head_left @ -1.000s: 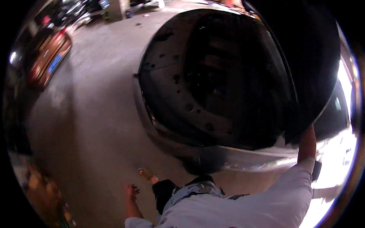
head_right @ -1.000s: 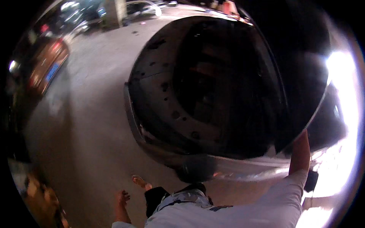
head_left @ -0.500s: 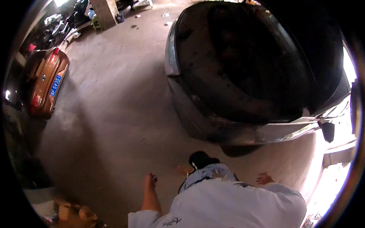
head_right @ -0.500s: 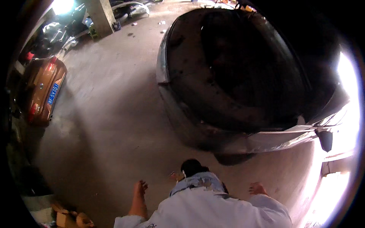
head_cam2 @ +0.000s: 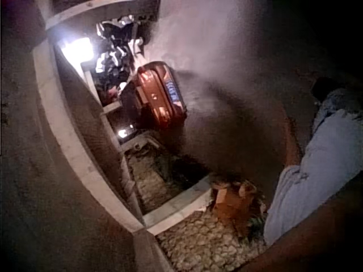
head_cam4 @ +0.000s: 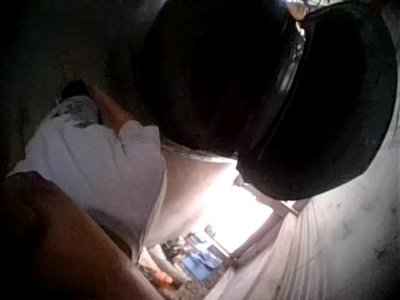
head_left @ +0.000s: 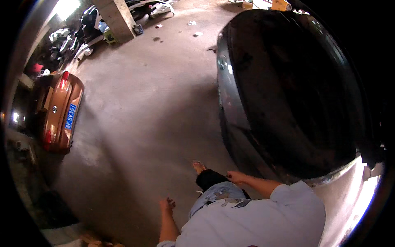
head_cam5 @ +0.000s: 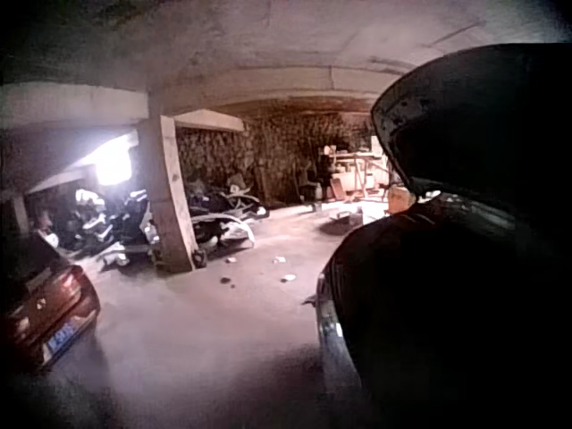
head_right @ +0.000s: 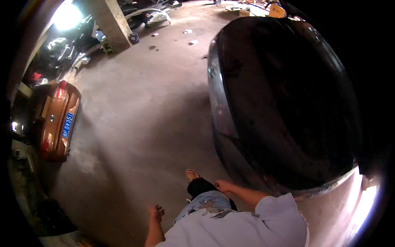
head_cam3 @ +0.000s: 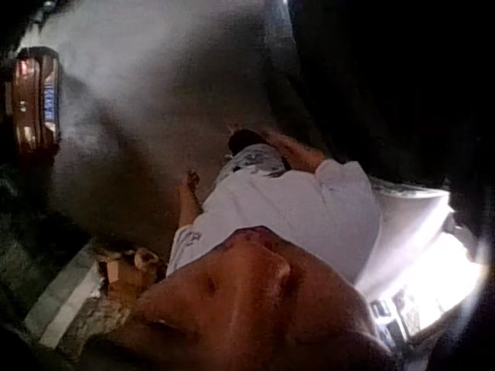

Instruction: The person uses a power drill and a screwdriver to remove and re-attach a plastic fender liner and bumper trim on a car. They also operate a car key fob to unlock the vehicle and check the dashboard screen.

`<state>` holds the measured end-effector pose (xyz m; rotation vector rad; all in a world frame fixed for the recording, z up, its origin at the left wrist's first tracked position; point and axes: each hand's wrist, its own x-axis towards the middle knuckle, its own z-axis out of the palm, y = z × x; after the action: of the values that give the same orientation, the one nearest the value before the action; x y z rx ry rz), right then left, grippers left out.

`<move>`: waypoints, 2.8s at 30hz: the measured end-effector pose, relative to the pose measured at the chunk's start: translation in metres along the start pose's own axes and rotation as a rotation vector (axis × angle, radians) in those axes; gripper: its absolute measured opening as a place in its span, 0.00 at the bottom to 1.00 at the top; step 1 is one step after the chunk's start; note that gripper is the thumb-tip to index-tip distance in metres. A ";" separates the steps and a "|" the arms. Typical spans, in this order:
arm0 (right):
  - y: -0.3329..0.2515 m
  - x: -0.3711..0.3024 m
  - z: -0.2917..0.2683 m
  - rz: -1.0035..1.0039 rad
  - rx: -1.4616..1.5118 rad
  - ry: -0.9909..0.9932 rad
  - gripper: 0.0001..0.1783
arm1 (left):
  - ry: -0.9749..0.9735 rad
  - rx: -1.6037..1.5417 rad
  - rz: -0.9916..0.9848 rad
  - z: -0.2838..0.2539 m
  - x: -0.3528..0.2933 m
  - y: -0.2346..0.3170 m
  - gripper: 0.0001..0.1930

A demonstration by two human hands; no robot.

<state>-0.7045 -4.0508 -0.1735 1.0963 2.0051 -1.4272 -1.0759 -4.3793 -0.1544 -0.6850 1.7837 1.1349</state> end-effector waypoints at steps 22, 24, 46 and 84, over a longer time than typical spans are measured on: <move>-0.172 0.306 -0.331 0.747 0.401 0.455 0.19 | -0.050 0.651 0.276 0.347 0.332 0.710 0.08; -0.208 0.327 -0.354 0.673 0.619 0.601 0.17 | -0.142 0.732 0.407 0.416 0.337 0.822 0.08; -0.330 0.718 -1.072 0.212 0.937 1.277 0.15 | -0.055 0.836 0.093 0.923 0.462 1.307 0.31; -0.040 0.862 -1.644 0.295 2.077 2.145 0.16 | -0.726 2.202 0.978 2.289 0.192 1.283 0.10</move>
<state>-1.0982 -2.2367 -0.1761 -1.3693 0.4105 0.5140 -1.3117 -1.7598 -0.2246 1.7151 1.4772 -0.5537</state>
